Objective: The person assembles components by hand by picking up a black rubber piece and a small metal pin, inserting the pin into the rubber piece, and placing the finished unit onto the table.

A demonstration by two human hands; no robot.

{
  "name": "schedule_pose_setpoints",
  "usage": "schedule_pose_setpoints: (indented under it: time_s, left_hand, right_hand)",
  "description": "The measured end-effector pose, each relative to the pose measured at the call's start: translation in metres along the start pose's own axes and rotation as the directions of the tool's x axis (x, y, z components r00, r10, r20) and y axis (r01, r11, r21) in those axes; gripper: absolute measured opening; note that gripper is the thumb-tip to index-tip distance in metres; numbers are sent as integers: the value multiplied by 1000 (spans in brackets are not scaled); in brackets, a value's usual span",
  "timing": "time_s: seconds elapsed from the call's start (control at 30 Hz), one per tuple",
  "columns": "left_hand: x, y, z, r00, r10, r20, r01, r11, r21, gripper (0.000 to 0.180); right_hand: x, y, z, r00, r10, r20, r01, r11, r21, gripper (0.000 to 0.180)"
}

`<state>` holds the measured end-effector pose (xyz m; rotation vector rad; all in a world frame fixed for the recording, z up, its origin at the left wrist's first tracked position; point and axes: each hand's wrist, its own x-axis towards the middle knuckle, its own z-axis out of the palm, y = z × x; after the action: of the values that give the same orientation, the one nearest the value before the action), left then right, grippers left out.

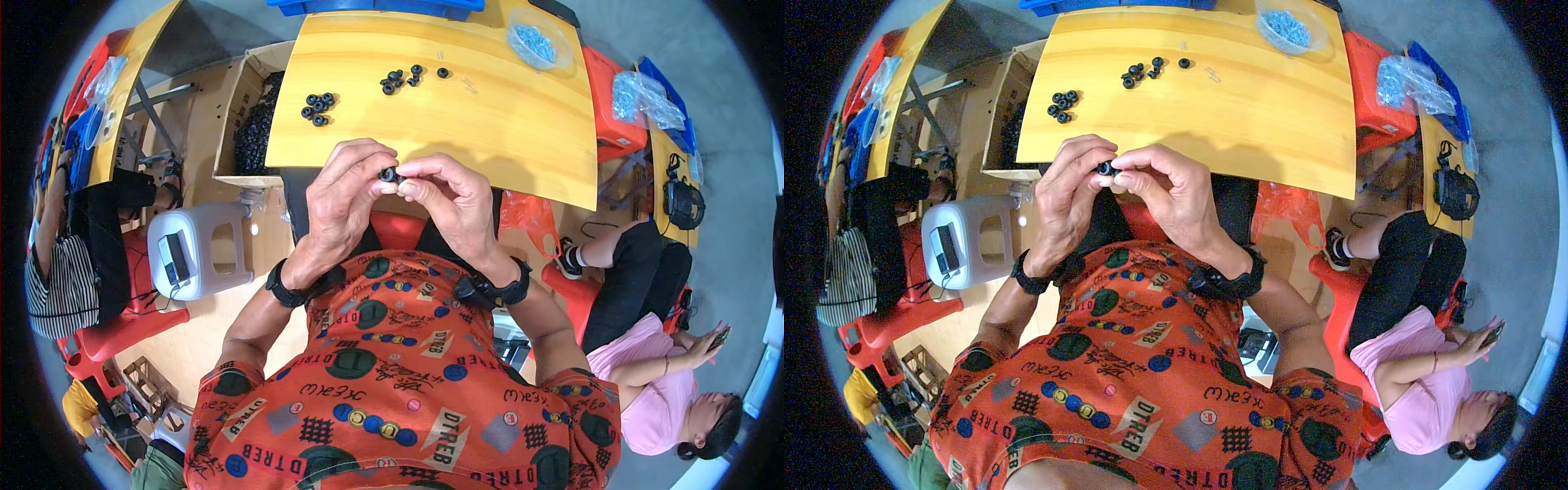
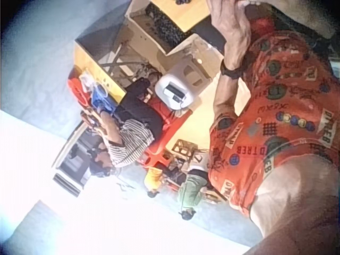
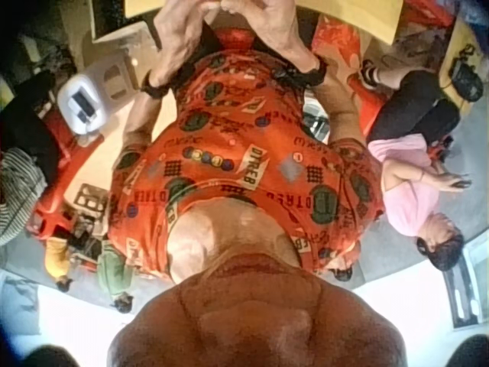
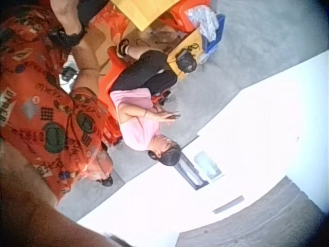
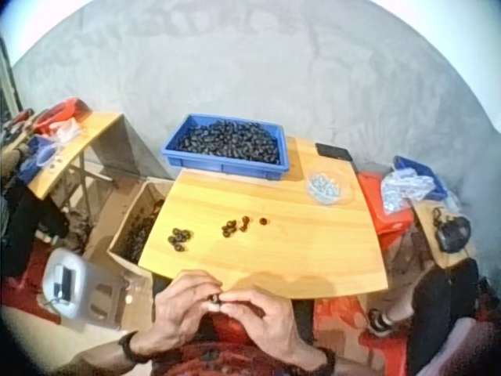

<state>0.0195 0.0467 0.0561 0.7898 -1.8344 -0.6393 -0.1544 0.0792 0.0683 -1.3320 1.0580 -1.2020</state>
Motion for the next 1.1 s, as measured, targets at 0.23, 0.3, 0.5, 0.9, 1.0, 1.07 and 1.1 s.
schedule_pose_setpoints:
  time_s: [0.23, 0.3, 0.5, 0.9, 1.0, 1.07, 1.1]
  left_hand:
    - [2, 1, -3, 1000, 0, 0, 0, 1000, 4, 26]
    - [3, 2, -3, 1000, -3, 18, 4, 999, -47, 27]
    - [-1, 3, -7, 986, -82, 148, 98, 990, -105, 25]
    - [-12, 1, 2, 991, -58, 117, 65, 996, -55, 26]
    - [-13, 2, 6, 998, -17, 64, 21, 997, -75, 28]
    - [-15, 2, 4, 995, 2, 95, 5, 998, -69, 28]
    - [-17, 2, 3, 992, 22, 126, -14, 998, -63, 29]
  right_hand:
    - [12, -3, -11, 988, 103, 113, -120, 979, 162, 8]
    - [13, 0, -15, 983, 112, 147, -139, 972, 189, 8]
    - [21, 5, -29, 943, 146, 298, -181, 979, 94, 9]
    - [23, 7, -28, 861, 256, 440, -404, 870, 283, 40]
    - [18, 2, -27, 867, 241, 436, -400, 858, 322, 43]
    - [13, 0, -26, 869, 242, 432, -401, 855, 328, 44]
    - [9, -2, -23, 879, 226, 420, -382, 862, 334, 44]
